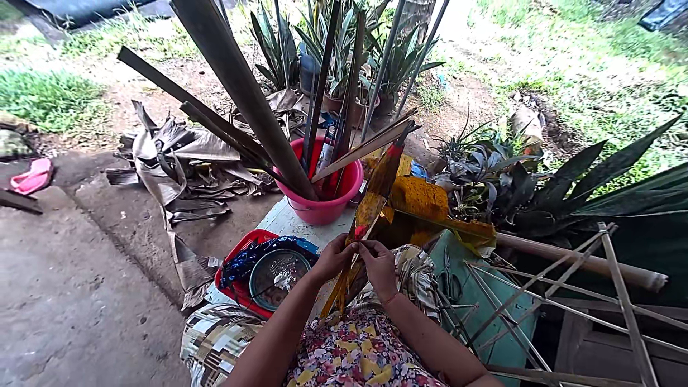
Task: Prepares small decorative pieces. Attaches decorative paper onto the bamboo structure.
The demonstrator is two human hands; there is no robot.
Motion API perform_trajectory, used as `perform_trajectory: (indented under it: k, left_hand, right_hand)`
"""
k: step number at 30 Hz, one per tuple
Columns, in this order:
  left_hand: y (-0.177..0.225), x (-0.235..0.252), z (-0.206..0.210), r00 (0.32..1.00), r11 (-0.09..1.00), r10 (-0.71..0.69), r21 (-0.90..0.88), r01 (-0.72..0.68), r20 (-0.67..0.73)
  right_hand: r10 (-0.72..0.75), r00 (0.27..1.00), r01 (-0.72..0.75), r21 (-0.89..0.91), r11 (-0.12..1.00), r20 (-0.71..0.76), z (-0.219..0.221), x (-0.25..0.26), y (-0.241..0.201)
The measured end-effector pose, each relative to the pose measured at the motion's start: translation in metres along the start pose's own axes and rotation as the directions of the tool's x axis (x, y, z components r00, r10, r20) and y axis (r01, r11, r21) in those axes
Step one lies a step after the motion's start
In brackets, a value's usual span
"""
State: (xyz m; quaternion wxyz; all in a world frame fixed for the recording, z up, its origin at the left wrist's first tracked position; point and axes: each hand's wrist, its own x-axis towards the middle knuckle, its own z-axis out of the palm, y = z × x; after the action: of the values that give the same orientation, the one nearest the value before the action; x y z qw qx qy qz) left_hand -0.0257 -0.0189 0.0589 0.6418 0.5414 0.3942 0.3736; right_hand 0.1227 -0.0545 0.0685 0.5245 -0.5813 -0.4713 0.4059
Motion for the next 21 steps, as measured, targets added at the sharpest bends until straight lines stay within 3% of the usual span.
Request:
perform_trajectory:
  k: [5,11,18,21]
  left_hand:
    - [0.008,-0.003,-0.003,0.998,0.998,-0.065,0.024,0.065,-0.003]
    - [0.01,-0.004,-0.004,0.998,0.991,-0.056,0.12,0.057,-0.005]
    - [0.003,0.001,-0.002,0.999,0.933,-0.006,0.359,0.023,-0.049]
    - [0.001,0.002,-0.003,0.998,0.919,0.016,0.394,0.008,-0.058]
  right_hand:
    - [0.0,0.998,0.001,-0.021,1.0,0.061,-0.002,-0.002,-0.003]
    - [0.237,0.968,-0.251,0.217,0.943,0.086,0.005,0.004,-0.006]
    - [0.228,0.971,-0.238,0.2,0.951,0.068,0.011,0.008,-0.007]
    - [0.207,0.967,-0.229,0.145,0.963,0.151,0.0,0.017,-0.008]
